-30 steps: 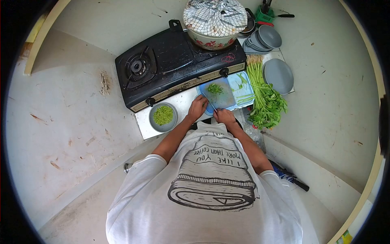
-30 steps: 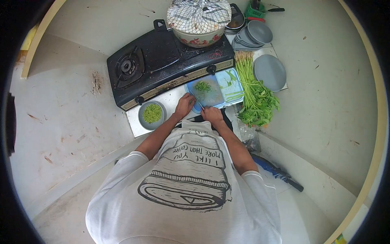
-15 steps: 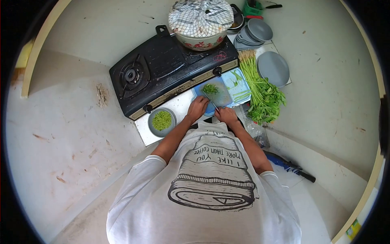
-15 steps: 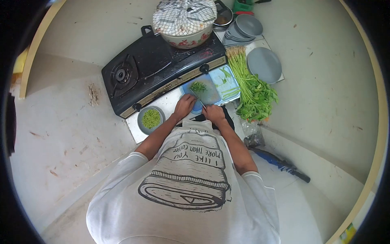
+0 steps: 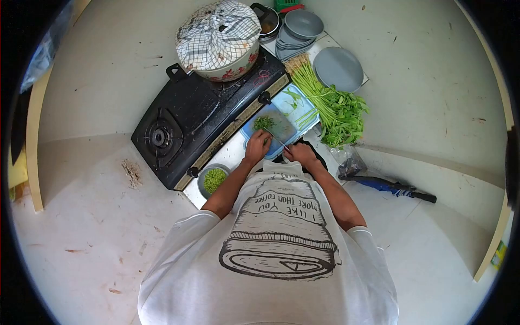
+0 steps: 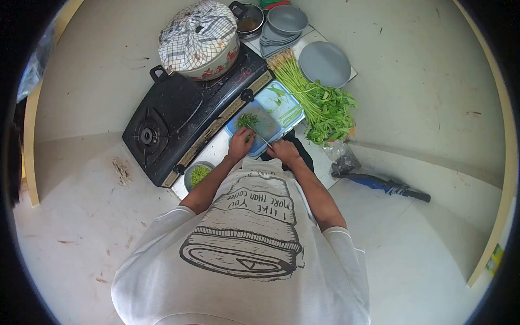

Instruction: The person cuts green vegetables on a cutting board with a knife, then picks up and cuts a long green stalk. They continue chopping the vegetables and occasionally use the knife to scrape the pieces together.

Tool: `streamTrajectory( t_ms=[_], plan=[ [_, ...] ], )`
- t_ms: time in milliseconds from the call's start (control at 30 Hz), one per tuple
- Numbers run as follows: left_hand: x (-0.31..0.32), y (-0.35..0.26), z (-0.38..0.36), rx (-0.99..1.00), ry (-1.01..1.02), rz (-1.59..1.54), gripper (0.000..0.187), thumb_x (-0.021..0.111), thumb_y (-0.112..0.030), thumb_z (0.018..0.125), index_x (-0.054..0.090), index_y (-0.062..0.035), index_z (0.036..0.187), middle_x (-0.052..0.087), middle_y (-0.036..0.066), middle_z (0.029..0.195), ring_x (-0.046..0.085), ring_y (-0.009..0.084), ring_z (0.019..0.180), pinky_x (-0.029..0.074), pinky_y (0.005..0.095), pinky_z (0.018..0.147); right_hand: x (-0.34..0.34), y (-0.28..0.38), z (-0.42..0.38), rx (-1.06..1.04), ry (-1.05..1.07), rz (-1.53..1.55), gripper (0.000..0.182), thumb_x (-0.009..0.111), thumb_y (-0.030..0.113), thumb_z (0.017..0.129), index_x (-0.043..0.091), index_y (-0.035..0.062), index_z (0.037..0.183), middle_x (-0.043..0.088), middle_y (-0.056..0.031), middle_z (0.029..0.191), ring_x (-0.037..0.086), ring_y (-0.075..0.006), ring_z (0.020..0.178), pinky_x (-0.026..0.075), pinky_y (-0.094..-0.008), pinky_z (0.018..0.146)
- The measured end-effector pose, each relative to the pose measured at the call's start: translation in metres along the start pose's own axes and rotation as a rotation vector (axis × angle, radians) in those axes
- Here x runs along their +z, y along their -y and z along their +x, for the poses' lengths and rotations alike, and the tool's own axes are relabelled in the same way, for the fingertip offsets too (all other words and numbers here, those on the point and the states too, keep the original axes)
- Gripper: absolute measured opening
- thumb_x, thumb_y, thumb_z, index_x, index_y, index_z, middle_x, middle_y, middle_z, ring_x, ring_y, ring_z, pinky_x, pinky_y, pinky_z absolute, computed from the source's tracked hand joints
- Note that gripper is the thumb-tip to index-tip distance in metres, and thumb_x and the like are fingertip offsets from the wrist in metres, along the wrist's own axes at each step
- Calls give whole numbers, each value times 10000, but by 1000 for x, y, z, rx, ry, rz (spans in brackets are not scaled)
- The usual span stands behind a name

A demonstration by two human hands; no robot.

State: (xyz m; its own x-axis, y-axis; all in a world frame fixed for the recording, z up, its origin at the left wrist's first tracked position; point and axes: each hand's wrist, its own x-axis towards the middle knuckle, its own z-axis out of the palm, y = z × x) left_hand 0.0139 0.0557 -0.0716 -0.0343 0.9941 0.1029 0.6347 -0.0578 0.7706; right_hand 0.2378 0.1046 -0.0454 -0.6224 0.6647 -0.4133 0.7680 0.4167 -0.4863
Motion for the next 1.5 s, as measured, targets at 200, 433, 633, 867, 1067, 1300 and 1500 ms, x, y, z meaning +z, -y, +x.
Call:
streamTrajectory(
  t_ms=[200, 433, 633, 867, 1067, 1300, 1500],
  plan=[
    [-3, 0, 3, -3, 22, -15, 87, 690, -54, 875, 708, -28, 956, 635, 152, 944, 647, 378, 907, 526, 457, 810, 15, 2, 7, 2, -49, -37, 455, 542, 448, 991, 732, 42, 916, 715, -236, 752, 720, -426, 716, 586, -548, 714],
    [-5, -3, 0, 14, 22, -7, 96, 684, -49, 885, 707, -32, 976, 637, 145, 954, 648, 377, 903, 526, 457, 801, 24, 4, 15, 26, -56, -59, 463, 517, 443, 1004, 732, 43, 919, 725, -227, 781, 724, -421, 735, 586, -545, 718],
    [-4, -4, -1, 43, -4, 37, 91, 681, -58, 892, 704, -27, 974, 635, 148, 952, 642, 375, 905, 528, 457, 797, 26, -6, 9, -22, -94, -83, 443, 537, 434, 996, 725, 42, 910, 722, -222, 762, 720, -415, 712, 583, -541, 713],
    [-3, -7, -8, 40, -48, 82, 96, 674, -62, 879, 690, -30, 968, 636, 148, 952, 624, 374, 936, 512, 471, 845, 20, -11, 12, -77, -109, -132, 432, 569, 427, 980, 721, 31, 900, 715, -228, 738, 719, -412, 693, 585, -528, 700],
    [5, -3, -16, -2, -127, 116, 85, 681, -61, 859, 680, -24, 935, 639, 146, 937, 618, 372, 916, 508, 482, 830, 6, -8, 21, -141, -22, -165, 441, 566, 429, 982, 718, 22, 906, 715, -251, 769, 722, -425, 725, 582, -535, 727],
    [8, -10, -14, -87, -156, 132, 79, 687, -65, 842, 673, -22, 906, 641, 148, 916, 624, 367, 917, 507, 483, 812, -5, -12, 31, -237, 70, -204, 436, 542, 407, 978, 744, 28, 902, 731, -233, 794, 739, -400, 764, 592, -528, 744],
    [14, -19, -21, -148, -181, 154, 106, 668, -75, 876, 675, -27, 970, 619, 155, 940, 612, 367, 944, 496, 487, 822, -4, -15, 51, -339, 35, -229, 475, 559, 415, 976, 739, 25, 774, 709, -237, 731, 718, -408, 682, 590, -524, 664]
  ],
)
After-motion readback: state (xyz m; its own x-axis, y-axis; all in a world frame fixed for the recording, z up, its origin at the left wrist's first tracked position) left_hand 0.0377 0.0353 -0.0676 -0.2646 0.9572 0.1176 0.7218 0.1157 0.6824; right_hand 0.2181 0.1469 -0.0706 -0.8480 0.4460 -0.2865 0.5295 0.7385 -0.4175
